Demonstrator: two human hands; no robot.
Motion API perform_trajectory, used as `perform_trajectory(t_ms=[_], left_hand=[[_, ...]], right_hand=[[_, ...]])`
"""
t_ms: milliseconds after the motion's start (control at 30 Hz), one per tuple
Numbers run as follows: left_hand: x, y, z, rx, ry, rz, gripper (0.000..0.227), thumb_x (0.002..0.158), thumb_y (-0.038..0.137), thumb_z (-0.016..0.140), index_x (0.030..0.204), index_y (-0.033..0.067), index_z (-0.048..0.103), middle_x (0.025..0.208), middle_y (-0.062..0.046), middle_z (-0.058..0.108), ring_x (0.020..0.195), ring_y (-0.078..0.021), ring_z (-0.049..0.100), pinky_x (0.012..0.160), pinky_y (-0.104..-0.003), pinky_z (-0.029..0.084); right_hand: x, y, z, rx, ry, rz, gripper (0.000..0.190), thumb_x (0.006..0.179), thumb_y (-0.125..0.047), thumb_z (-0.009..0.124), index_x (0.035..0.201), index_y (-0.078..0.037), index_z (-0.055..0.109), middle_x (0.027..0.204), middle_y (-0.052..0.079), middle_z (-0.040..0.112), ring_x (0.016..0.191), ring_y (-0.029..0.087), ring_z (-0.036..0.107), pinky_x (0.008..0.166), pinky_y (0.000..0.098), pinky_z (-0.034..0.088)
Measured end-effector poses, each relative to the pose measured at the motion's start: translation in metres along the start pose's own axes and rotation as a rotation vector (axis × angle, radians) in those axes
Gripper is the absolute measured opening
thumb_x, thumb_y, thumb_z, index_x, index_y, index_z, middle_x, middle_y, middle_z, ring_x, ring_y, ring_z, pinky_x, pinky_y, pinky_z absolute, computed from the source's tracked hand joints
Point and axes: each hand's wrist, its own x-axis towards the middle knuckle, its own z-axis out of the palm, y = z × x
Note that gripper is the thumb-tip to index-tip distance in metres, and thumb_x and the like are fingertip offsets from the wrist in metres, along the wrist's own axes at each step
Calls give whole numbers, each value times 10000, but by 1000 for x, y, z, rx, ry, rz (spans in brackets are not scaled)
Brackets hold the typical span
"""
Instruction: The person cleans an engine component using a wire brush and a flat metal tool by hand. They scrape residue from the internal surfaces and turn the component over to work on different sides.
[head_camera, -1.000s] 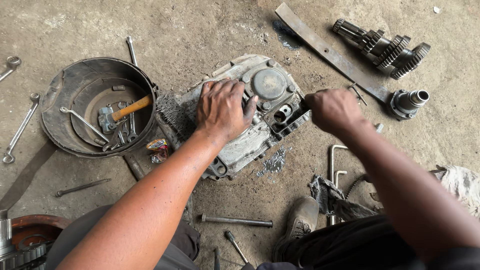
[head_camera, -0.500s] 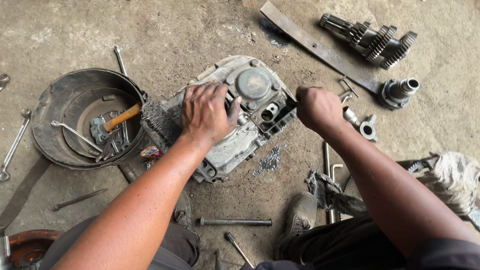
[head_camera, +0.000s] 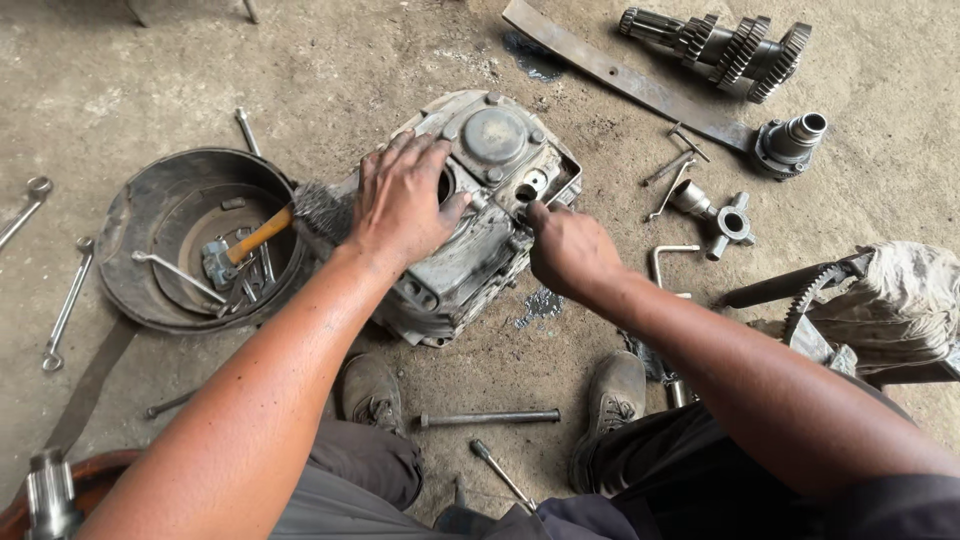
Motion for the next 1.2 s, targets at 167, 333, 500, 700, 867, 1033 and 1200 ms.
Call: perform_trajectory(t_ms=[167, 333, 500, 700, 867, 1033, 1200], left_hand=[[-31, 27, -40, 170, -486, -121, 450, 937, 217, 720, 1265, -68, 603, 1304, -260, 599, 1204, -342, 587, 1057, -499, 476], [-63, 47, -56, 225, -560, -18, 364, 881, 78, 693, 1208, -58, 610, 1323, -260, 555, 1215, -339, 558, 1057, -487, 467], [-103, 30, -26, 230, -549, 129, 391, 815, 30, 627, 1205, 28, 612, 1429, -292, 461, 1379, -432, 400, 1107, -617, 306], [-120, -12, -2, 114, -349, 166, 221, 1021, 73, 446, 1129, 85, 638, 1376, -241, 563, 1339, -371, 505, 1181, -564, 302], [-99, -30, -25, 166, -165, 158, 182, 1029, 8, 490, 1142, 50, 626, 1034, -179, 666, 1024, -320, 660, 1013, -501, 490], [-82, -52, -30, 92, -32, -29, 142, 978, -6, 580, 1115, -8, 618, 890, -163, 640, 788, -257, 643, 704, -404, 602], [-89, -64, -45, -3, -296, -354, 311, 964, 59, 621, 1259, -32, 583, 1006, -202, 627, 715, -250, 649, 576, -362, 611]], right_hand=[[-34, -23, 1, 56, -55, 105, 473, 1028, -80, 307, 1469, -77, 479, 913, 249, 679, 571, 251, 555, 470, 419, 539], [-62, -50, 26, 186, 3, -133, 256, 1000, -111, 465, 1117, -104, 693, 841, 107, 667, 674, 238, 667, 572, 384, 577], [-57, -73, 18, 13, -10, -133, 223, 1041, -171, 463, 1077, -102, 672, 853, 158, 704, 680, 304, 685, 596, 446, 563], [-31, -65, 19, 73, -81, -99, 246, 1002, -304, 551, 980, -115, 706, 792, 134, 728, 686, 295, 722, 665, 459, 591], [-40, -83, 50, 193, -21, -274, 339, 1081, -297, 449, 991, -145, 738, 827, 159, 733, 693, 334, 699, 669, 462, 587], [-28, -65, 34, -9, -114, -124, 380, 965, -467, 605, 951, -96, 684, 754, 116, 690, 632, 256, 664, 585, 412, 573], [-22, -57, 26, 69, -383, 30, 431, 984, -513, 556, 895, -119, 705, 684, 33, 627, 562, 131, 559, 544, 310, 536]])
